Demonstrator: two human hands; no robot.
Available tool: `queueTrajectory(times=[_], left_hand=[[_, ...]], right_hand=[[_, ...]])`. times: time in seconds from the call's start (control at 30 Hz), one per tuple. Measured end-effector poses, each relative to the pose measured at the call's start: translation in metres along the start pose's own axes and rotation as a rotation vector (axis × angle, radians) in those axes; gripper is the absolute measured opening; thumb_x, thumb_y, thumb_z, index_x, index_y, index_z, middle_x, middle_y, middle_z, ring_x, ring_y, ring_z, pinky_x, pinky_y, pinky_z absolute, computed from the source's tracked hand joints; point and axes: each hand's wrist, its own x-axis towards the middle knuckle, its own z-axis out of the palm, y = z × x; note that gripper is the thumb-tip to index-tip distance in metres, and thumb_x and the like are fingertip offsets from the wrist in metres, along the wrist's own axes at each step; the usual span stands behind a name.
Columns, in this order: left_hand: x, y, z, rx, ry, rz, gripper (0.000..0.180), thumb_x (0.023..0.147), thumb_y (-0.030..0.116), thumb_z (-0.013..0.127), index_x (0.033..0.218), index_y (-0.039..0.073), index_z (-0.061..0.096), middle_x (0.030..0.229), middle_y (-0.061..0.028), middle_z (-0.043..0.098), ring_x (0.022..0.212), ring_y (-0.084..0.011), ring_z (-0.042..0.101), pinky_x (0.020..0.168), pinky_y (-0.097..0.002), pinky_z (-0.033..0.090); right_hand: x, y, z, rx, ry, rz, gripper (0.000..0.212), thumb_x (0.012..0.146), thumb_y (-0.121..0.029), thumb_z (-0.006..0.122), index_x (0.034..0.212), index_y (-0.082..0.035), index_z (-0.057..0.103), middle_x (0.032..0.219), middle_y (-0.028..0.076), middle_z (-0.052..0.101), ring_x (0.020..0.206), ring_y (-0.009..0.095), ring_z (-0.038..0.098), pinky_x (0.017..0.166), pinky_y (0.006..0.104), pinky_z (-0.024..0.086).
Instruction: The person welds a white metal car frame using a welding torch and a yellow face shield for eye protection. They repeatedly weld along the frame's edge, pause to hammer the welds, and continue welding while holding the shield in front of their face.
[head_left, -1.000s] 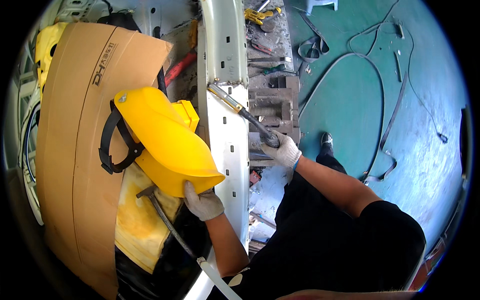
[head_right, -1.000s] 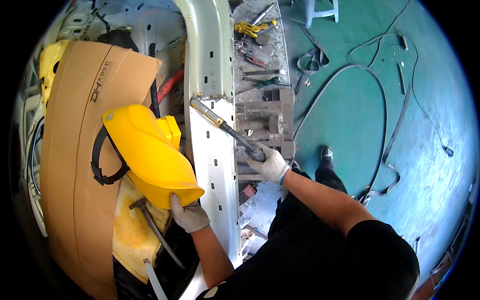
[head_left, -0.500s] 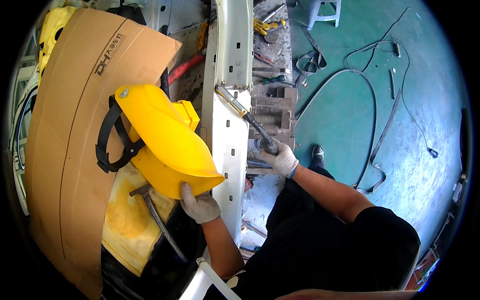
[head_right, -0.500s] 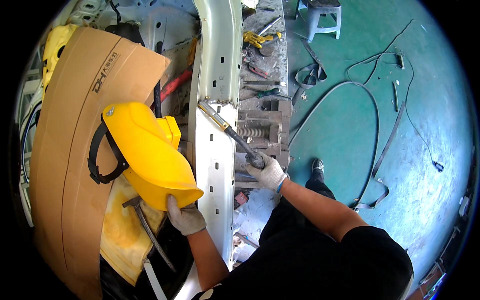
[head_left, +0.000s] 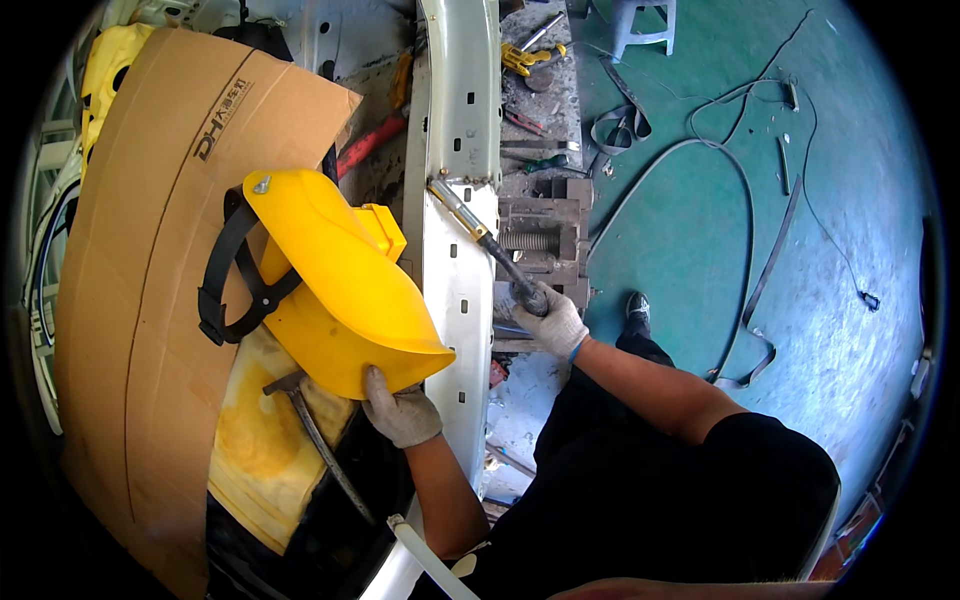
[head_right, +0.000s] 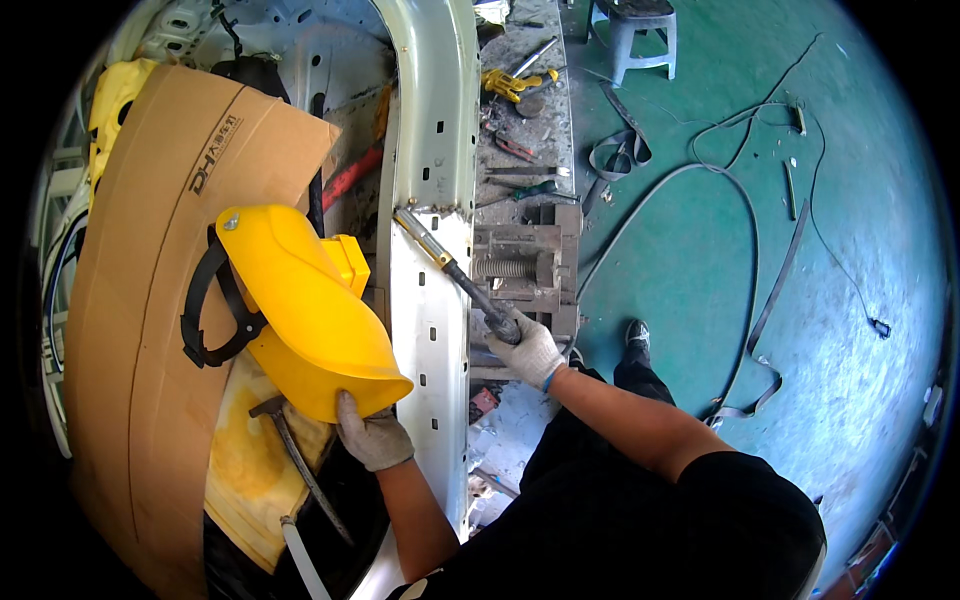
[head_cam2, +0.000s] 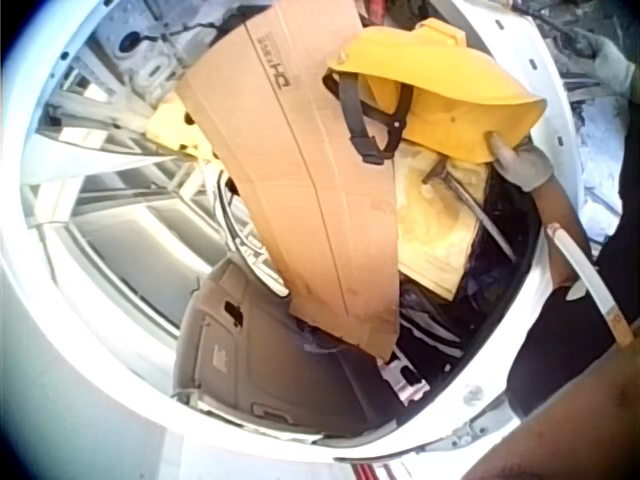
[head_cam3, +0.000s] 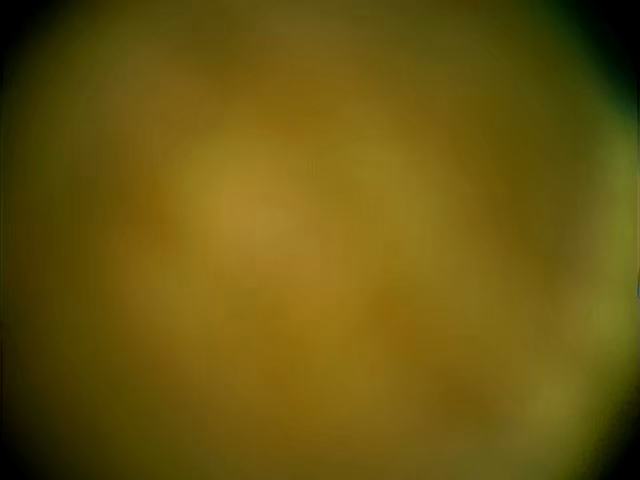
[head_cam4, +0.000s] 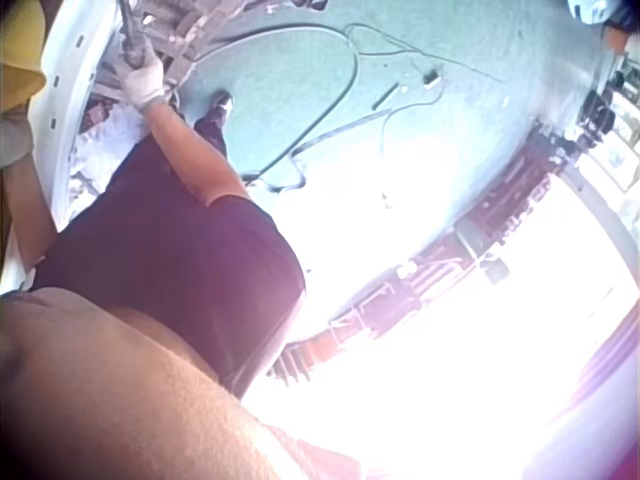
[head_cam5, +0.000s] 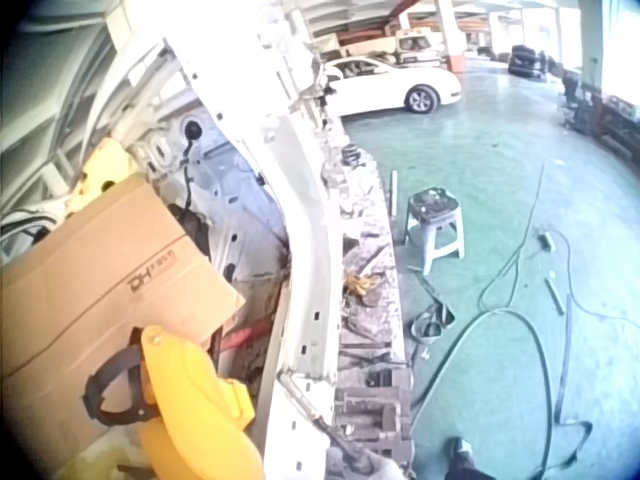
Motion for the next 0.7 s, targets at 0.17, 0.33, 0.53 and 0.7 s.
queueTrajectory(times=[0.17, 0.33, 0.53, 0.7], left_hand=[[0.001, -0.001, -0.005, 0.008, 0.022, -0.019, 0.059, 0.103, 0.033, 0.059, 0.15, 0.0, 0.049, 0.143, -0.0199, 0.06, 0.127, -0.0341, 0.064, 0.103, -0.0441, 0.056], [0.0, -0.001, -0.003, 0.014, 0.02, -0.012, 0.061, 0.102, 0.034, 0.059, 0.15, -0.002, 0.048, 0.142, -0.0207, 0.059, 0.127, -0.0353, 0.063, 0.103, -0.0454, 0.056], [0.003, -0.006, -0.011, 0.043, 0.016, -0.011, 0.059, 0.105, 0.034, 0.056, 0.15, -0.003, 0.048, 0.144, -0.0212, 0.058, 0.129, -0.0349, 0.062, 0.105, -0.0456, 0.055], [0.0, -0.002, 0.0, 0.027, 0.012, -0.005, 0.059, 0.105, 0.034, 0.055, 0.15, -0.004, 0.048, 0.144, -0.0214, 0.058, 0.129, -0.0355, 0.063, 0.105, -0.0466, 0.056]], right_hand=[[-0.003, 0.003, 0.007, -0.01, 0.028, -0.044, 0.025, 0.095, -0.021, 0.073, 0.112, -0.004, 0.064, 0.083, 0.005, 0.063, 0.078, 0.012, 0.056, 0.076, 0.033, 0.053], [-0.004, 0.005, 0.012, -0.047, 0.034, -0.028, 0.024, 0.095, -0.021, 0.073, 0.11, -0.004, 0.064, 0.081, 0.005, 0.061, 0.076, 0.012, 0.056, 0.074, 0.0335, 0.053], [-0.005, 0.003, 0.011, -0.014, 0.03, -0.028, 0.026, 0.093, -0.02, 0.074, 0.112, -0.004, 0.064, 0.083, 0.005, 0.063, 0.077, 0.012, 0.058, 0.075, 0.0326, 0.053], [-0.001, 0.003, 0.007, -0.017, 0.011, -0.011, 0.027, 0.094, -0.02, 0.074, 0.114, -0.004, 0.065, 0.084, 0.004, 0.064, 0.079, 0.011, 0.057, 0.076, 0.0317, 0.053]])
